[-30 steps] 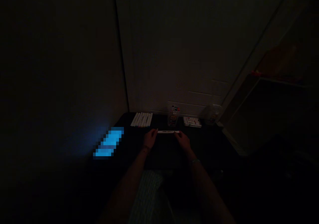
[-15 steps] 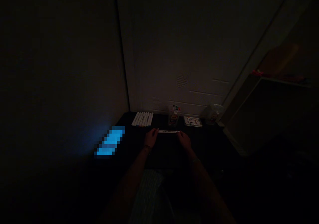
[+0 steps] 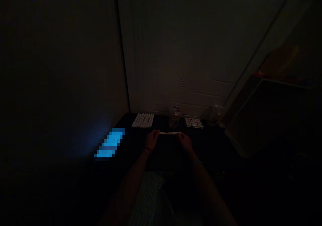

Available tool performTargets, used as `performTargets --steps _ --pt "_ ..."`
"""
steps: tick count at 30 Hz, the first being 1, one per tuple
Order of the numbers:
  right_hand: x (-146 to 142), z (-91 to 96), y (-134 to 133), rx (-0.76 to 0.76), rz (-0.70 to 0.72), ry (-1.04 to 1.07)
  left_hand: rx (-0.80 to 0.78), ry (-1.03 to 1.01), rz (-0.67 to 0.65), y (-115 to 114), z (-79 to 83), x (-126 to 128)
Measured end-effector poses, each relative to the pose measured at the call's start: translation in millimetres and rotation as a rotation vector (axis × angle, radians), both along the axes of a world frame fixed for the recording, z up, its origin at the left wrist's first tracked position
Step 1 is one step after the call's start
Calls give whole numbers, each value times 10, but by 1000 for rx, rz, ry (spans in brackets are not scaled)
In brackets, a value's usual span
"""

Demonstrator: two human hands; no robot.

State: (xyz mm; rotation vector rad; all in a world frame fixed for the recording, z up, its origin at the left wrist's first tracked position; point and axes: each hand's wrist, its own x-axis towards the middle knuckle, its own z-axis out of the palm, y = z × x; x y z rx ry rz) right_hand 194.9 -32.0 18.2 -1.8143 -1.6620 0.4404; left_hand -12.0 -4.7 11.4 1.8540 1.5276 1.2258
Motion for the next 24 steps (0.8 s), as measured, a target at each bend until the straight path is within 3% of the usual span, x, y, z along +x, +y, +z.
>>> performTargets --steps 24 --pt "-44 83 -50 -8 -23 22 6 6 -3 33 -45 -5"
